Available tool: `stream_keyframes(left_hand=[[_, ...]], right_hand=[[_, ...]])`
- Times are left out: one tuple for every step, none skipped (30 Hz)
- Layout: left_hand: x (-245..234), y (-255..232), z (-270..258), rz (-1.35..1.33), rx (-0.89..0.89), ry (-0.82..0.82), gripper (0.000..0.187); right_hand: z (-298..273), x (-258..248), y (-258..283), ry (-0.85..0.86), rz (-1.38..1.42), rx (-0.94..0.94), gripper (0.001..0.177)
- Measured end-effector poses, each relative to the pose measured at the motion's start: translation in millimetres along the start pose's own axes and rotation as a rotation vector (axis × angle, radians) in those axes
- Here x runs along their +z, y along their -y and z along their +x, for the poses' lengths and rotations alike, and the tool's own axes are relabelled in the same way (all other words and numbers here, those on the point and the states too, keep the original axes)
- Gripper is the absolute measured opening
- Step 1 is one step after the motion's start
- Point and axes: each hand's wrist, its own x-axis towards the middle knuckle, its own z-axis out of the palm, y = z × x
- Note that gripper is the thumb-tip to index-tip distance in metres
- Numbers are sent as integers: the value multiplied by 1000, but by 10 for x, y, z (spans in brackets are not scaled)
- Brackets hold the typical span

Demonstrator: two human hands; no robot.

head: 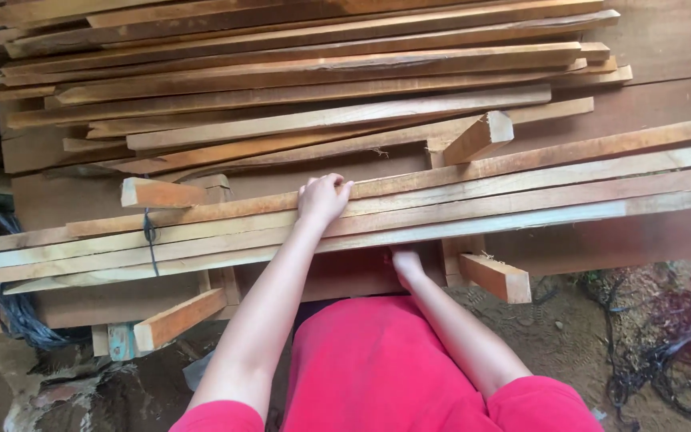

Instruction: Bundling multiple long wooden slats together using plastic strips.

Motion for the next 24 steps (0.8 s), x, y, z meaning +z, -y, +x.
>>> stream_keyframes(left_hand=[[-27,-79,33,43,-44,130,40],[-72,-177,121,88,-81,255,45],[-152,-273,163,91,-74,259,45],[-228,-382,207,104,-125,373,56],[-304,-493,255,119,-175,487,67],[-392,-581,293,123,-163,495,67],[-479,-669,336,95,-172,545,74],[-567,-745,370,68,-185,595,80],[-440,-730,458,73,-176,604,80],[-335,-691,547,68,-199,669,81],[-230,-649,640,64,-223,734,82],[-328,-753,629,72,-219,742,82],[-424,-856,622,62,-236,811,83],[-514,-967,615,51,-253,881,85],[-423,-942,697,58,-249,891,85],[-317,-909,758,52,-247,939,90],[-210,-873,814,46,-246,987,95],[-298,-965,810,55,-249,997,95],[-388,-1060,803,53,-242,1047,95],[-482,-1168,825,56,-228,1093,94],[-301,-1020,918,71,-223,1099,94],[-88,-904,988,62,-230,1140,97],[122,-783,1048,52,-237,1180,99],[154,-816,1054,52,-230,1189,99]], right_hand=[[38,-81,50,-50,556,451,29],[137,-181,86,-116,1112,901,39],[128,-428,179,-122,1115,907,39],[110,-680,268,-44,1356,975,40],[96,-935,354,38,1600,1032,45],[78,-1007,385,25,1605,1040,45],[66,-1079,415,6,1811,1006,45],[49,-1143,454,-11,2017,963,46],[36,-1118,386,-23,2022,969,46],[42,-1084,343,-81,2131,1001,45],[53,-1049,301,-141,2240,1030,44],[55,-1002,237,-150,2248,1037,44],[59,-952,171,-148,2389,1059,47],[55,-909,97,-147,2529,1079,49],[117,-922,123,-159,2535,1086,49],[156,-922,149,-159,2517,1103,49],[194,-920,175,-158,2498,1120,49],[214,-924,184,-162,2507,1131,49],[228,-931,196,-149,2482,1151,48],[276,-936,202,-144,2462,1161,48],[307,-917,231,-155,2476,1162,48],[290,-920,227,-159,2449,1178,47],[267,-919,231,-162,2421,1194,47],[261,-910,213,-175,2419,1201,47]])
